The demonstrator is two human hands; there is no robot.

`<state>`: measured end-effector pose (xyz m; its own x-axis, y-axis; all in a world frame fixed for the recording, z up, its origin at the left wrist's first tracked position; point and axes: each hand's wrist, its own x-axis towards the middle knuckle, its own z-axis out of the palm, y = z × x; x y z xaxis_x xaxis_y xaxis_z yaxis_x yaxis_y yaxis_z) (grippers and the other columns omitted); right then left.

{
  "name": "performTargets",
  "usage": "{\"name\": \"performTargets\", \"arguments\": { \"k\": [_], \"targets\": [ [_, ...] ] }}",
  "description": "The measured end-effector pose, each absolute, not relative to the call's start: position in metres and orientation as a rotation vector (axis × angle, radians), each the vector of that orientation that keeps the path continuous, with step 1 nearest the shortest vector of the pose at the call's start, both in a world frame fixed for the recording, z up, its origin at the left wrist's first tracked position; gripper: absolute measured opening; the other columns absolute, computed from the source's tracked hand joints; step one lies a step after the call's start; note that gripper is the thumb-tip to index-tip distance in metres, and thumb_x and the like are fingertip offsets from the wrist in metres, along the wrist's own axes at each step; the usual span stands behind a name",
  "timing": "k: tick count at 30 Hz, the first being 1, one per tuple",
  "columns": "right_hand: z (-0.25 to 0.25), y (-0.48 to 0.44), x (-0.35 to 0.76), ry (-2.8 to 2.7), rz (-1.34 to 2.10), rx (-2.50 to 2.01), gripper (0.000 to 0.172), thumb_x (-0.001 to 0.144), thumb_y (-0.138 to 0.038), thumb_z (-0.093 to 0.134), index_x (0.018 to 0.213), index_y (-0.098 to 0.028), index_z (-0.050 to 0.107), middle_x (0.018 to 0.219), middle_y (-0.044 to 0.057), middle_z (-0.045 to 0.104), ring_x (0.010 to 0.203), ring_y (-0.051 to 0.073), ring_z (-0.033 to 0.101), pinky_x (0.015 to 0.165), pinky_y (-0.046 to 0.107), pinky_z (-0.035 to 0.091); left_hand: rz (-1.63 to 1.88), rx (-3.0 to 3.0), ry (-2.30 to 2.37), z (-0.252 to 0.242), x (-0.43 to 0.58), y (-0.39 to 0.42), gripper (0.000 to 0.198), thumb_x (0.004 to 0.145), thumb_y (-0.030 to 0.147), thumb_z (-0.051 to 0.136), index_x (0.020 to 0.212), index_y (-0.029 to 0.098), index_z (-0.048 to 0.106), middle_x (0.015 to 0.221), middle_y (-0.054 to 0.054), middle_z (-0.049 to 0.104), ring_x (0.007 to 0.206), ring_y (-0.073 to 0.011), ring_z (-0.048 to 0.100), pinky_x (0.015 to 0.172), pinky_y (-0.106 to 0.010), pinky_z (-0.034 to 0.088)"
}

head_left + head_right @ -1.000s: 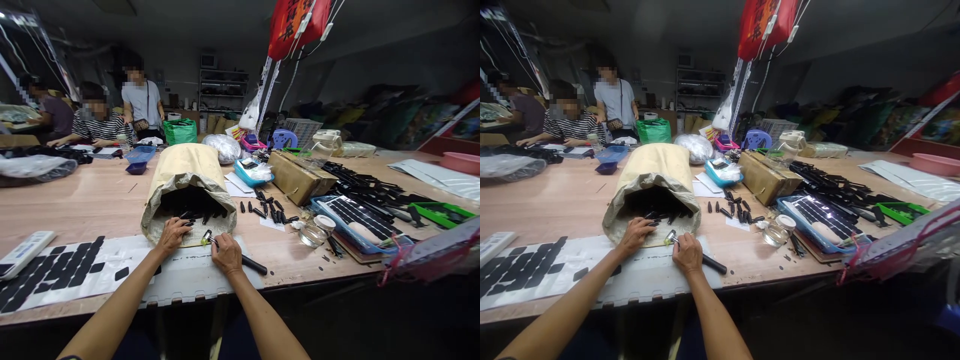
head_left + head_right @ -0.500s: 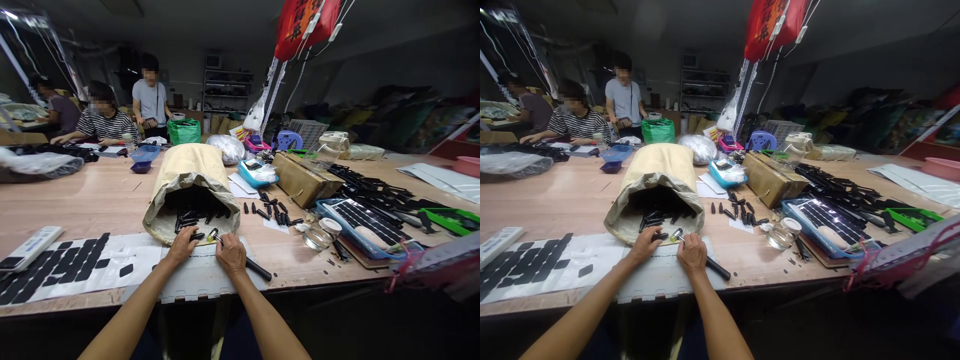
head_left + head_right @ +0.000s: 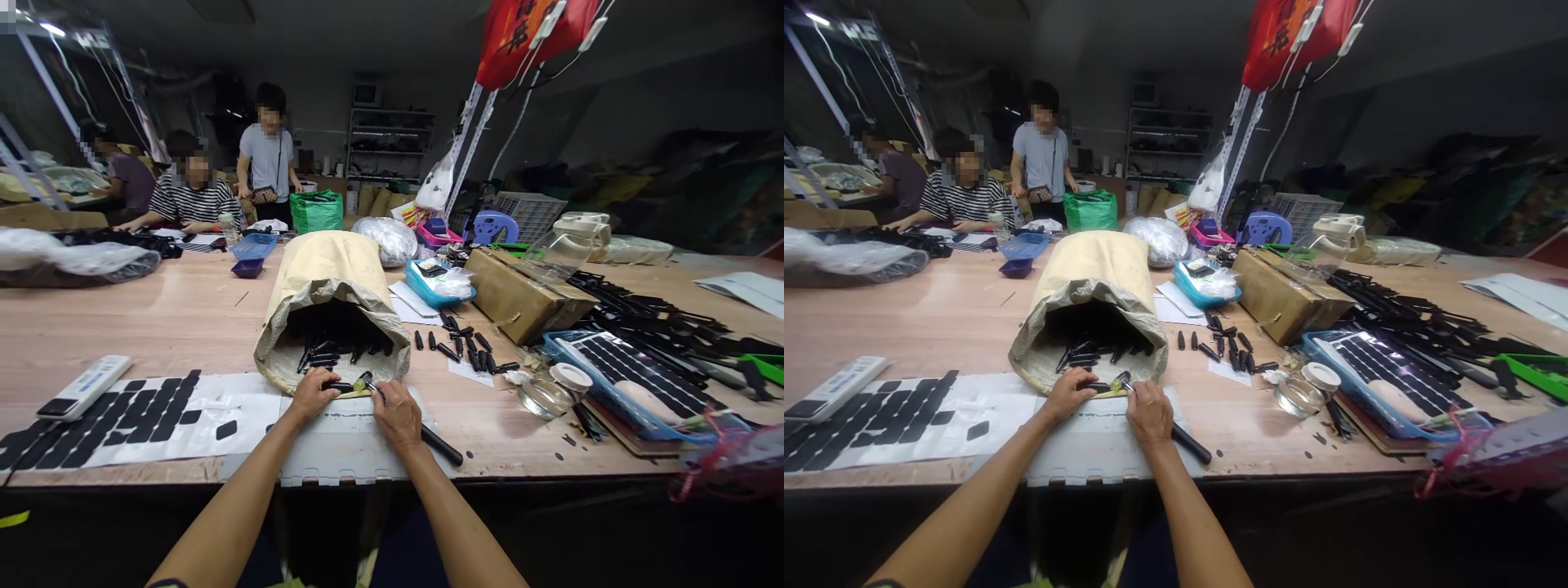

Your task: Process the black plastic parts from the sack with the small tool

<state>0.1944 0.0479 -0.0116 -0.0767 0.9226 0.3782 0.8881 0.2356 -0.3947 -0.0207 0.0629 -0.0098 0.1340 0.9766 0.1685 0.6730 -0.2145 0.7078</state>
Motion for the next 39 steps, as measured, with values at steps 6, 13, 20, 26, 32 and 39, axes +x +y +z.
{"name": "performTargets", "arguments": {
  "k": [6,13,20,26,32,39],
  "targets": [
    [0.009,0.043,0.186,-1.860,0.267,-1.516,0.024,0.091,-0.026,0.048,0.103,-0.022,0.069,0.098,0.003,0.069,0.092,0.016,0.061,0.082,0.025,0.042,0.804,1.955,1.608,-0.010,-0.019,0.063,0.025,0.077,0.022,0.065,0.100,0.023,0.075,0.097,-0.003,0.068,0.100,-0.0219,0.055,0.092,-0.034,0.042],
    [0.011,0.034,0.177,-1.890,0.372,-1.507,0.026,0.091,-0.026,0.046,0.099,-0.021,0.069,0.093,0.004,0.069,0.087,0.017,0.062,0.078,0.026,0.044,0.783,1.929,1.641,-0.008,-0.017,0.062,0.025,0.076,0.022,0.066,0.099,0.024,0.075,0.095,-0.002,0.066,0.099,-0.0215,0.053,0.090,-0.034,0.042],
    [0.022,0.034,0.165,-1.848,0.387,-1.495,0.026,0.092,-0.028,0.046,0.102,-0.022,0.069,0.097,0.004,0.069,0.090,0.017,0.062,0.077,0.025,0.043,0.807,1.920,1.627,-0.009,-0.016,0.062,0.025,0.075,0.022,0.065,0.098,0.025,0.075,0.094,-0.002,0.066,0.097,-0.0206,0.053,0.089,-0.033,0.042],
    [0.021,0.034,0.151,-1.966,0.427,-1.519,0.022,0.090,-0.025,0.049,0.097,-0.023,0.070,0.094,0.003,0.069,0.087,0.016,0.062,0.076,0.024,0.042,0.779,1.925,1.644,-0.006,-0.015,0.061,0.018,0.075,0.021,0.065,0.090,0.023,0.074,0.093,-0.002,0.066,0.094,-0.0204,0.053,0.086,-0.032,0.042],
    [0.019,0.049,0.174,-1.927,0.227,-1.611,0.023,0.092,-0.026,0.048,0.102,-0.023,0.068,0.098,0.003,0.068,0.091,0.016,0.061,0.078,0.025,0.042,0.800,1.883,1.671,-0.006,-0.013,0.060,0.023,0.073,0.022,0.066,0.095,0.024,0.074,0.097,-0.001,0.068,0.097,-0.0207,0.054,0.089,-0.032,0.043],
    [-0.016,0.059,0.193,-2.007,-0.155,-1.724,0.020,0.090,-0.021,0.048,0.096,-0.023,0.067,0.091,0.005,0.064,0.087,0.020,0.059,0.072,0.029,0.041,0.817,1.887,1.674,-0.008,-0.012,0.059,0.021,0.073,0.023,0.064,0.093,0.023,0.072,0.097,-0.002,0.068,0.097,-0.0220,0.054,0.087,-0.034,0.043]
  ]
}}
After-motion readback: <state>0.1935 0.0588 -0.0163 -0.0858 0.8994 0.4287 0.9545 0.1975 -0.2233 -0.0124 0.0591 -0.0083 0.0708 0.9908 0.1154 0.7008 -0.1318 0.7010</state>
